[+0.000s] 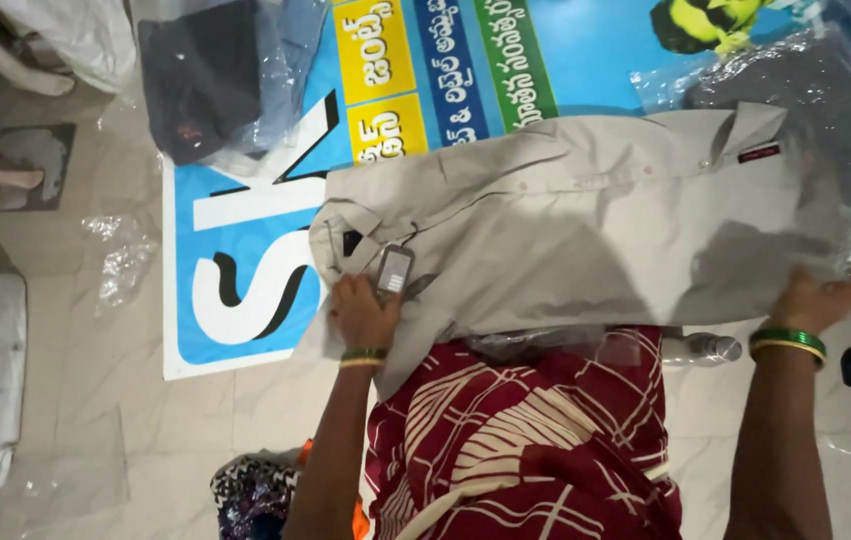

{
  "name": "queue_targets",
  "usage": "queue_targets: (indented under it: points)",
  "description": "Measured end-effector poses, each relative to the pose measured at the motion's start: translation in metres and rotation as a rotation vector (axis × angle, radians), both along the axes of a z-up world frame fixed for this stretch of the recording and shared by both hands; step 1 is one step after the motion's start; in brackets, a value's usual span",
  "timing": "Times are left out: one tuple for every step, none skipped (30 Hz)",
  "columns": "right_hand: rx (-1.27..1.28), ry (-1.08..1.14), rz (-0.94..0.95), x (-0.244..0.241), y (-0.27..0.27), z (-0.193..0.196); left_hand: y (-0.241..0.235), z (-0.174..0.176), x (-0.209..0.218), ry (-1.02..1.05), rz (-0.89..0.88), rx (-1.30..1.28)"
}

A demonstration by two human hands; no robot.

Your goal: Folding and packing trousers into plastic bags on a store counter.

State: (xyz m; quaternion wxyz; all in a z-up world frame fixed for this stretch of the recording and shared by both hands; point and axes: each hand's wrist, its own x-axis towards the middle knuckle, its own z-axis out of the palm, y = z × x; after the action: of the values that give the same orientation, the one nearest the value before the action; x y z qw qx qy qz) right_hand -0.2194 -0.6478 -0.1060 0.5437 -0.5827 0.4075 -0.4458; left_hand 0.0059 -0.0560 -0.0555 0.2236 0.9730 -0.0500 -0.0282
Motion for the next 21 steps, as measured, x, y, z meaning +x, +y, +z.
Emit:
queue_targets:
  points:
    - [0.122,-0.190,0.006,-0.002,-0.035,-0.051,0.007,0.000,-0.012,0.003,0.035,0.048]
    - [0.244,-0.380,0.005,0.004,-0.070,-0.095,0.013,-0.001,-0.025,0.007,0.067,0.096]
    - [0.244,-0.375,0.006,0.005,-0.037,-0.056,0.016,0.002,-0.037,0.012,0.068,0.096]
    - [-0.024,0.241,-0.046,0.018,0.000,-0.015,0.018,0.006,-0.047,0.114,0.141,0.035]
    - [-0.293,0.848,-0.102,0.033,0.041,0.031,0.020,0.010,-0.057,0.215,0.213,-0.026]
    - [-0.297,0.844,-0.096,0.019,0.010,-0.025,0.024,0.007,-0.068,0.213,0.220,-0.028]
    - [-0.287,0.698,-0.180,0.008,-0.023,-0.074,0.027,0.003,-0.079,0.268,0.254,0.006]
    - [-0.272,0.555,-0.261,0.002,-0.052,-0.117,0.032,-0.001,-0.091,0.326,0.288,0.044]
    - [-0.272,0.554,-0.254,0.006,-0.020,-0.083,0.041,-0.031,-0.094,0.326,0.295,0.044]
    - [0.110,0.536,-0.326,0.014,0.011,-0.042,0.048,-0.062,-0.100,0.297,0.373,-0.163]
    - [0.494,0.504,-0.391,0.027,0.039,0.007,0.056,-0.093,-0.106,0.265,0.450,-0.371]
    - [0.492,0.505,-0.393,0.025,0.047,0.020,0.058,-0.109,-0.102,0.267,0.449,-0.372]
    - [0.611,0.464,-0.288,0.023,0.054,0.034,0.060,-0.125,-0.099,0.308,0.415,-0.468]
    - [0.729,0.421,-0.180,0.020,0.062,0.046,0.063,-0.140,-0.097,0.347,0.381,-0.562]
    - [0.731,0.423,-0.180,0.012,0.057,0.041,0.064,-0.134,-0.098,0.349,0.382,-0.560]
    - [0.670,0.336,-0.084,0.008,0.051,0.036,0.063,-0.129,-0.096,0.312,0.359,-0.527]
    - [0.607,0.250,0.011,0.003,0.044,0.032,0.061,-0.123,-0.093,0.276,0.336,-0.494]
    - [0.609,0.250,0.011,-0.003,0.038,0.037,0.073,-0.134,-0.091,0.275,0.337,-0.493]
    - [0.561,0.184,0.047,-0.009,0.032,0.042,0.084,-0.146,-0.089,0.114,0.254,-0.362]
    - [0.515,0.116,0.081,-0.016,0.025,0.047,0.095,-0.157,-0.086,-0.047,0.167,-0.230]
    - [0.516,0.114,0.078,-0.022,0.019,0.055,0.101,-0.130,-0.083,-0.049,0.164,-0.229]
